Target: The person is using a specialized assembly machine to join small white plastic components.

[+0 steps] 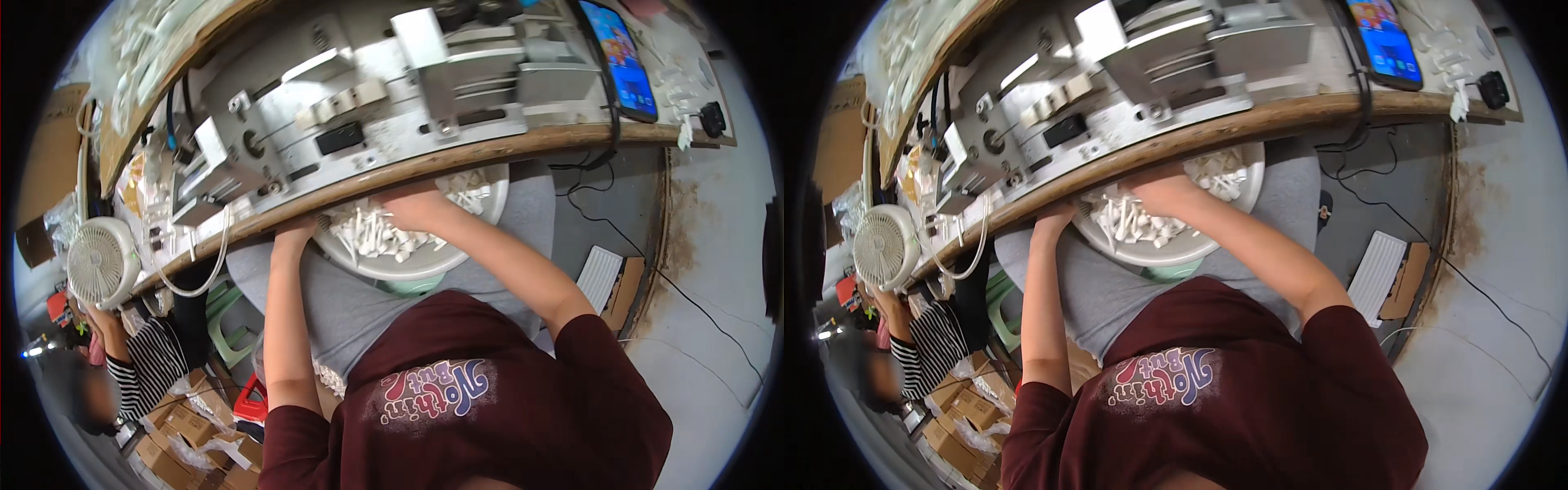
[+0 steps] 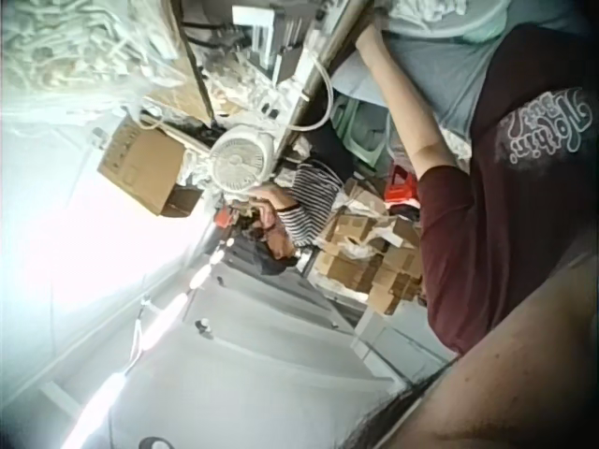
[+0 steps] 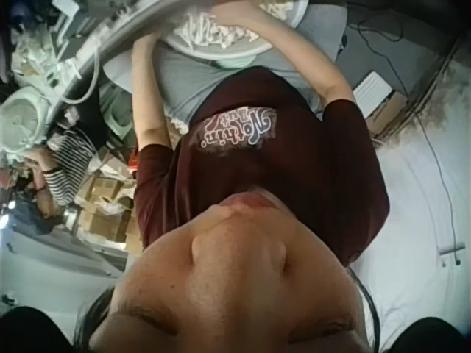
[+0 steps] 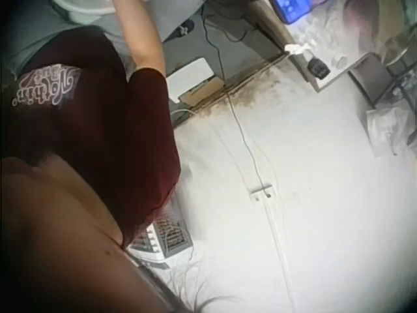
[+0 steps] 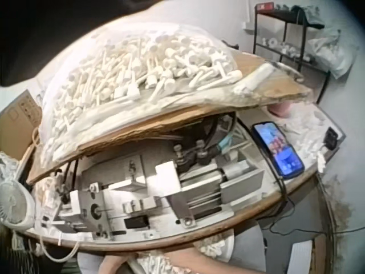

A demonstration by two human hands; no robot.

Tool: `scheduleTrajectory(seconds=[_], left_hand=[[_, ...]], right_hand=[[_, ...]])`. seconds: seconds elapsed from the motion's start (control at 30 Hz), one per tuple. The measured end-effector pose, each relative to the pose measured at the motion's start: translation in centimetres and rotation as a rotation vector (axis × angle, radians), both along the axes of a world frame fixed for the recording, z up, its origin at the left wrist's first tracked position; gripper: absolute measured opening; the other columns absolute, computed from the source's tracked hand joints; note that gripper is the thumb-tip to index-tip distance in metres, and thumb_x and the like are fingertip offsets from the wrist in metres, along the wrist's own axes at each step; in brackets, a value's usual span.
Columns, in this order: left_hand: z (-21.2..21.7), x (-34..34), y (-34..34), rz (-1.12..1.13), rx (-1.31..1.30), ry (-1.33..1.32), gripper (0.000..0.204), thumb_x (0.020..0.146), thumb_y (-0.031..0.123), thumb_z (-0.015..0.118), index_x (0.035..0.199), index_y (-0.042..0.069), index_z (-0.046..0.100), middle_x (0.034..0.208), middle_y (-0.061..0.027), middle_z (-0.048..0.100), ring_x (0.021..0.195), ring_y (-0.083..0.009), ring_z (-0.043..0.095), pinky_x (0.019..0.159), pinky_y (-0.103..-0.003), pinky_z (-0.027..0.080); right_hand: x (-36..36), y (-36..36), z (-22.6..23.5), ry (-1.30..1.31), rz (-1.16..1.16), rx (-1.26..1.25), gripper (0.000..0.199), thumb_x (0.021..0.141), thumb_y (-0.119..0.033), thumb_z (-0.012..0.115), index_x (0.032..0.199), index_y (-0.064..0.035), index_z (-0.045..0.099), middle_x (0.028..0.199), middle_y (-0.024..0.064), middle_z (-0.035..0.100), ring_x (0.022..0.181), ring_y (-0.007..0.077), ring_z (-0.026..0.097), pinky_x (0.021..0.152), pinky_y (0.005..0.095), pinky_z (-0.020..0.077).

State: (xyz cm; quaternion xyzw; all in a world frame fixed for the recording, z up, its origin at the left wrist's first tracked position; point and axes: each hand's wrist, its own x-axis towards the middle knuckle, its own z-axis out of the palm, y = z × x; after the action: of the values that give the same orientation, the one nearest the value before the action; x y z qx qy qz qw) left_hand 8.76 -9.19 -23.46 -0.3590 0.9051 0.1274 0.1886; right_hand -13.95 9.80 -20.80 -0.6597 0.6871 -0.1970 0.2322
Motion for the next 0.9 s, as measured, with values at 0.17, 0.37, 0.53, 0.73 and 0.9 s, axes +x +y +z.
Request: scheduleTrajectory(seconds=[0.17, 0.37, 0.53, 0.73, 0.9], left_hand=[[-0.7, 0.9, 0.7, -0.017, 0.025, 0.209, 0.04, 0.097, 0.028, 0.053, 0.132, 0.009, 0.062, 0.137, -0.0169, 0.059, 0.133, -0.0362, 0.047, 0.114, -0.045, 0.033], [-0.9, 1.4, 0.2, -0.012, -0.039, 0.047, 0.043, 0.098, 0.029, 0.057, 0.135, 0.008, 0.057, 0.14, -0.0197, 0.056, 0.135, -0.0365, 0.047, 0.114, -0.042, 0.035], [0.3, -0.4, 0.5, 0.085, 0.058, 0.044, 0.036, 0.099, 0.026, 0.054, 0.131, 0.012, 0.063, 0.139, -0.018, 0.057, 0.136, -0.0342, 0.047, 0.114, -0.041, 0.036], [-0.3, -0.4, 0.1, 0.169, 0.032, 0.01, 0.054, 0.098, 0.025, 0.056, 0.144, -0.001, 0.045, 0.15, -0.0297, 0.041, 0.142, -0.0423, 0.035, 0.117, -0.044, 0.029], [-1.1, 0.9, 0.2, 0.123, 0.03, 0.181, 0.062, 0.095, 0.021, 0.059, 0.147, -0.006, 0.037, 0.15, -0.034, 0.037, 0.144, -0.0449, 0.031, 0.119, -0.045, 0.026]], right_hand=[[0.2, 2.0, 5.2, -0.203, 0.118, 0.374, 0.034, 0.094, -0.021, 0.057, 0.124, -0.0068, 0.063, 0.13, 0.0205, 0.06, 0.121, 0.0331, 0.058, 0.103, 0.0459, 0.0451], [4.4, 10.1, 3.5, 0.17, 0.05, -0.426, 0.045, 0.083, -0.016, 0.061, 0.127, -0.0065, 0.057, 0.123, 0.0149, 0.057, 0.123, 0.0268, 0.051, 0.097, 0.0415, 0.0452], [5.3, 11.5, 3.4, 0.033, 0.035, -0.193, 0.028, 0.081, -0.014, 0.062, 0.109, -0.0076, 0.062, 0.109, 0.0074, 0.06, 0.108, 0.0238, 0.057, 0.089, 0.0367, 0.0461], [7.3, 14.0, 2.0, -0.144, -0.091, -0.107, 0.021, 0.078, -0.012, 0.068, 0.099, -0.007, 0.066, 0.102, 0.0077, 0.063, 0.106, 0.0254, 0.059, 0.086, 0.0385, 0.0495], [7.3, 13.6, 0.8, -0.104, -0.091, -0.045, 0.018, 0.073, -0.008, 0.071, 0.09, -0.0051, 0.069, 0.097, 0.0112, 0.067, 0.102, 0.0285, 0.062, 0.081, 0.0417, 0.0539]])
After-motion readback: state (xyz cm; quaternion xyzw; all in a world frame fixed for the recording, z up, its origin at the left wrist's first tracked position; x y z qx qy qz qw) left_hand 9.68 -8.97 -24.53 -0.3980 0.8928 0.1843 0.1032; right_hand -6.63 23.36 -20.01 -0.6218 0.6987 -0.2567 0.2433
